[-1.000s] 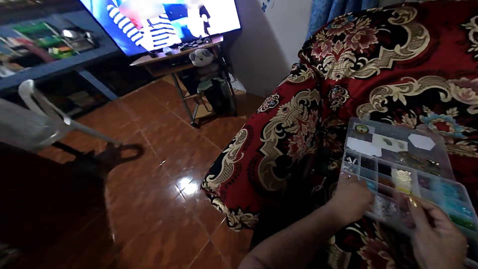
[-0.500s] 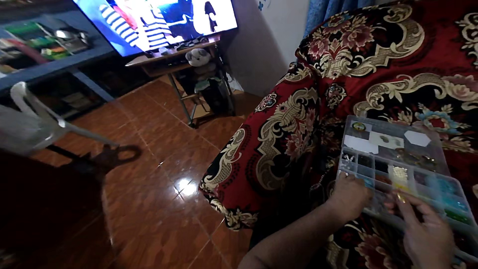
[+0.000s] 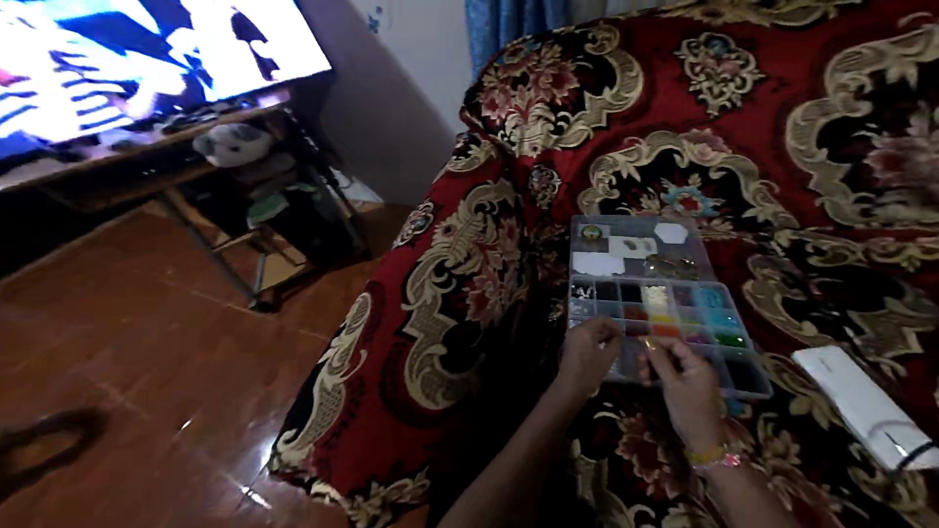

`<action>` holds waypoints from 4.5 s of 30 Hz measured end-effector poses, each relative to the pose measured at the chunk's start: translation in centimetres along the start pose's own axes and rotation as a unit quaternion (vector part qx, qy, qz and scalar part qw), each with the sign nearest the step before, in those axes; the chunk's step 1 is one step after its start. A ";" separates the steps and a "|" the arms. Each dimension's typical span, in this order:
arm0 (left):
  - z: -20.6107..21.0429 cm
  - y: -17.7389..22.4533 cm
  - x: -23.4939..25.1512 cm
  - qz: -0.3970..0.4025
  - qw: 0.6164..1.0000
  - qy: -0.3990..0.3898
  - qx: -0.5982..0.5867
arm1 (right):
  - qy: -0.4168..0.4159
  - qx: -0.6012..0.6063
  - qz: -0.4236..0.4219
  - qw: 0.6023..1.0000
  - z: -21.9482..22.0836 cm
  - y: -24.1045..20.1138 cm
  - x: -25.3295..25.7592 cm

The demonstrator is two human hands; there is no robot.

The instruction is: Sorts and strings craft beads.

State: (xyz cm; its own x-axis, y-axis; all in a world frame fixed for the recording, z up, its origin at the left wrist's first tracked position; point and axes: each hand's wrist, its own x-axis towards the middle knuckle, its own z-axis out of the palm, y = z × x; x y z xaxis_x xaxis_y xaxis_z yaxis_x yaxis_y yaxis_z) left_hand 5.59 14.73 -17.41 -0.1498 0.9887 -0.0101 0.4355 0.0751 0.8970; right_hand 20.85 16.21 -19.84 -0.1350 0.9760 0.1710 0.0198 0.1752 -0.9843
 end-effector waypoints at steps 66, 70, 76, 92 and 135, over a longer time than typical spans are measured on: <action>-1.5 -1.9 0.6 -0.083 0.876 -0.211 -0.426 | -0.054 0.057 -0.039 0.996 0.5 0.0 -0.7; -1.6 -1.9 0.6 -0.086 0.877 -0.210 -0.424 | -0.050 0.047 -0.036 0.997 0.5 0.2 -0.7; -1.8 -1.7 0.7 -0.080 0.876 -0.215 -0.425 | -0.049 0.059 -0.028 0.997 0.4 0.2 -0.6; -2.3 -1.8 0.7 -0.058 0.892 -0.218 -0.392 | -0.060 0.067 -0.035 0.995 0.5 0.4 -0.5; -1.9 -0.5 0.7 0.025 0.986 -0.047 -0.155 | -0.038 -0.051 -0.070 0.995 -0.6 1.0 0.4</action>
State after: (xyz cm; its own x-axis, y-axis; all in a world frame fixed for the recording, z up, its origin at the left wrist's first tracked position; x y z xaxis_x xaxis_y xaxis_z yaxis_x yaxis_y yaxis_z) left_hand 3.55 15.15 -17.05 -0.0450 0.9989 0.0089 0.1459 -0.0023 0.9893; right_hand 21.39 16.87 -20.68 -0.2183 0.9289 0.2990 0.0956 0.3253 -0.9408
